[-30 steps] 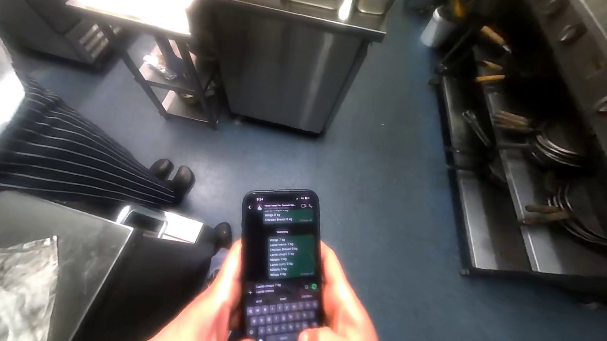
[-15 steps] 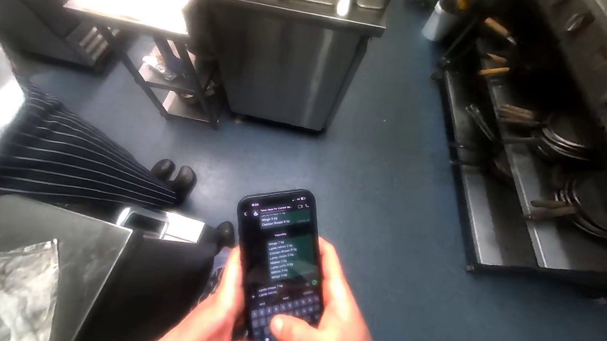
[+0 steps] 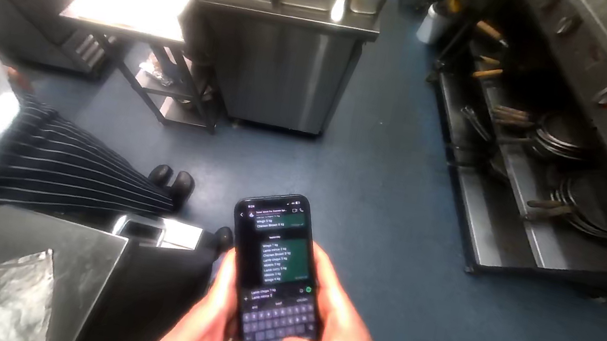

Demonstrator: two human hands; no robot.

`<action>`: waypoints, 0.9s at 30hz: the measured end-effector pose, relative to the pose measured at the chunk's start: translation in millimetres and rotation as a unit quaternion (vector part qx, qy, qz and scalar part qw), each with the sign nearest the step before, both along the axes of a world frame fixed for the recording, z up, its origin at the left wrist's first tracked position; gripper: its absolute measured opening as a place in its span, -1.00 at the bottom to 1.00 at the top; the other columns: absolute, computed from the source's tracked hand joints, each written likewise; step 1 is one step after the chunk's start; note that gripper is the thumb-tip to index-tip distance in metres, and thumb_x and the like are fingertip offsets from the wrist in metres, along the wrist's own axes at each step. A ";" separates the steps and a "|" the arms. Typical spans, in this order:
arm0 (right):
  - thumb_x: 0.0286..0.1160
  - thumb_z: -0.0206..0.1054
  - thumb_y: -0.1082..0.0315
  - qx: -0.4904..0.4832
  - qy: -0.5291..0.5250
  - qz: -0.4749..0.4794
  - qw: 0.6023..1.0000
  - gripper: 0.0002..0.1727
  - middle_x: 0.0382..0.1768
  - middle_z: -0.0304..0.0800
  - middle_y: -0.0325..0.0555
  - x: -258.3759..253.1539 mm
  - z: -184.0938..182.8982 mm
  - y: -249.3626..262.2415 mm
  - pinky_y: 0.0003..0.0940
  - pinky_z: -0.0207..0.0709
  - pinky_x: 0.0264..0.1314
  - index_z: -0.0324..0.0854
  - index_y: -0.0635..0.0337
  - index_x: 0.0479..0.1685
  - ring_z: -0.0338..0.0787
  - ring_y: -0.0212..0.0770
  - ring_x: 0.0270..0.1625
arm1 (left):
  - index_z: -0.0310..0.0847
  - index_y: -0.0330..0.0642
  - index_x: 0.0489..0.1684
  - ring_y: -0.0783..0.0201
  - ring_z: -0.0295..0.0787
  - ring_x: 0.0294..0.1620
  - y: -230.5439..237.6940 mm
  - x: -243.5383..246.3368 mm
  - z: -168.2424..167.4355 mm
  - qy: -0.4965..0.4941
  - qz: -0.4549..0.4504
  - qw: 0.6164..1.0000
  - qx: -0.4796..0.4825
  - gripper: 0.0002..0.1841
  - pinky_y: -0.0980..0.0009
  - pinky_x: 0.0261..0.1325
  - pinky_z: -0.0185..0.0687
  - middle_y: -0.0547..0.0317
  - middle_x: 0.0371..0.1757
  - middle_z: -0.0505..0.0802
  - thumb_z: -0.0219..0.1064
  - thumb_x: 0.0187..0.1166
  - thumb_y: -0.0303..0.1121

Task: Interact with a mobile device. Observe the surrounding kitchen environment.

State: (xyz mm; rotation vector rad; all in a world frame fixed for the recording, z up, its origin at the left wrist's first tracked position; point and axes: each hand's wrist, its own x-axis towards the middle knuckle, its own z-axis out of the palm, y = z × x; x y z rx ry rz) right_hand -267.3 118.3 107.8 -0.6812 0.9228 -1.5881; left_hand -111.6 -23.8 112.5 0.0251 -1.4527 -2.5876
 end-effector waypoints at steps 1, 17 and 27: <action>0.02 0.32 0.76 -0.009 -0.004 0.002 1.000 0.22 0.41 0.61 0.00 -0.7 -0.9 0.0 -0.06 0.91 -0.34 -0.33 0.05 0.83 0.91 0.00 0.04 | -0.67 -0.05 0.81 0.08 0.64 0.52 -0.2 -0.2 1.0 -0.003 -0.002 1.000 -0.001 0.14 0.02 0.36 0.78 0.11 0.67 0.48 0.32 0.36 -0.60; 0.34 0.03 0.66 -0.016 -0.055 0.006 0.998 -0.08 0.35 0.66 0.04 -2.4 -2.5 -1.8 -0.07 0.86 -0.42 -0.21 -0.01 0.81 0.90 0.02 0.05 | -0.72 0.00 0.82 -0.01 0.68 0.47 -0.5 -1.4 0.4 0.000 -0.013 1.000 0.003 0.18 -0.05 0.32 0.80 0.03 0.67 0.47 0.25 0.28 -0.71; 0.23 0.35 0.58 -0.070 -0.074 0.026 0.994 0.09 0.46 0.56 0.04 -3.7 -10.0 -2.6 -0.04 0.88 -0.30 -0.28 -0.05 0.81 0.86 0.07 0.16 | -0.72 -0.07 0.83 0.06 0.59 0.58 -5.5 -1.8 -0.5 0.013 -0.010 1.000 -0.025 0.17 -0.01 0.44 0.74 0.06 0.72 0.42 0.33 0.37 -0.61</action>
